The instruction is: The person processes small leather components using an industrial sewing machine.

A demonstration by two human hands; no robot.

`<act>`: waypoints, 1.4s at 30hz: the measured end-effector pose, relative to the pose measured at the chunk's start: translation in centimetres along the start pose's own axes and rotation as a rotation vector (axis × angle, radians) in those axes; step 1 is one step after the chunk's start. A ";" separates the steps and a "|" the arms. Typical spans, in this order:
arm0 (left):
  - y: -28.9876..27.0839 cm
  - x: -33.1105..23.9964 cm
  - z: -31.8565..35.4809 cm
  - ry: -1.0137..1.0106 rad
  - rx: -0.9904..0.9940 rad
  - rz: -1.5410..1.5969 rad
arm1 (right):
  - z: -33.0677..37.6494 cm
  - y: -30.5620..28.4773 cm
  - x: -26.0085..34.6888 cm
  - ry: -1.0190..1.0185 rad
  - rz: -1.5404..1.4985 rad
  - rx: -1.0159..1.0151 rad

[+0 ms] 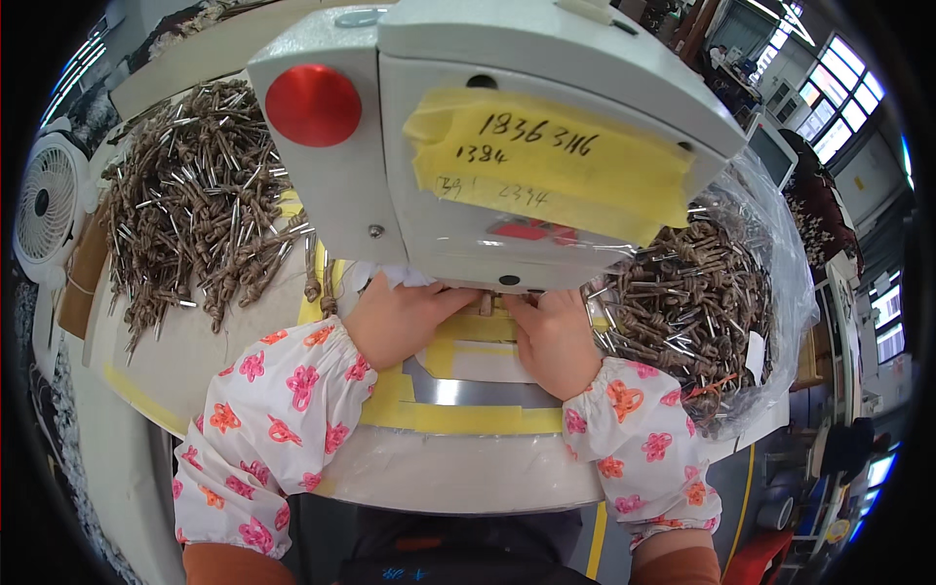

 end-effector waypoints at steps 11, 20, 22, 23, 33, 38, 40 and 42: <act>0.4 -0.7 -1.4 0.006 -0.029 0.088 | 0.6 -1.0 -1.0 0.030 0.032 -0.042; -0.5 0.0 -0.4 -0.024 -0.006 0.147 | -0.5 2.6 -0.3 0.059 0.088 -0.052; -0.7 0.1 -0.3 -0.105 0.024 0.150 | -0.5 2.3 0.1 0.039 0.076 -0.027; -0.6 -0.3 -0.8 -0.077 0.025 0.173 | -0.3 2.0 -0.2 0.057 0.129 -0.010; -0.6 -0.9 -0.7 -0.062 0.058 0.139 | -0.1 1.5 0.3 0.036 0.191 -0.064; -0.7 -1.2 -0.9 0.003 -0.015 0.149 | -0.5 1.7 -0.1 0.035 0.176 -0.035; -1.3 -1.4 -0.7 0.016 -0.049 0.141 | -0.8 1.6 -0.1 0.030 0.156 -0.026; -2.3 -1.8 -0.4 0.078 0.003 0.135 | -1.1 0.5 0.5 -0.001 0.015 -0.104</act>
Point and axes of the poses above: each hand's wrist, its own z-axis away from the middle knuckle, its own y-axis out of the palm, x = y × z, the point moved 7 cm from there along -z, towards the middle knuckle, and after that the axes turned 13 degrees about y, right-handed, at the moved point
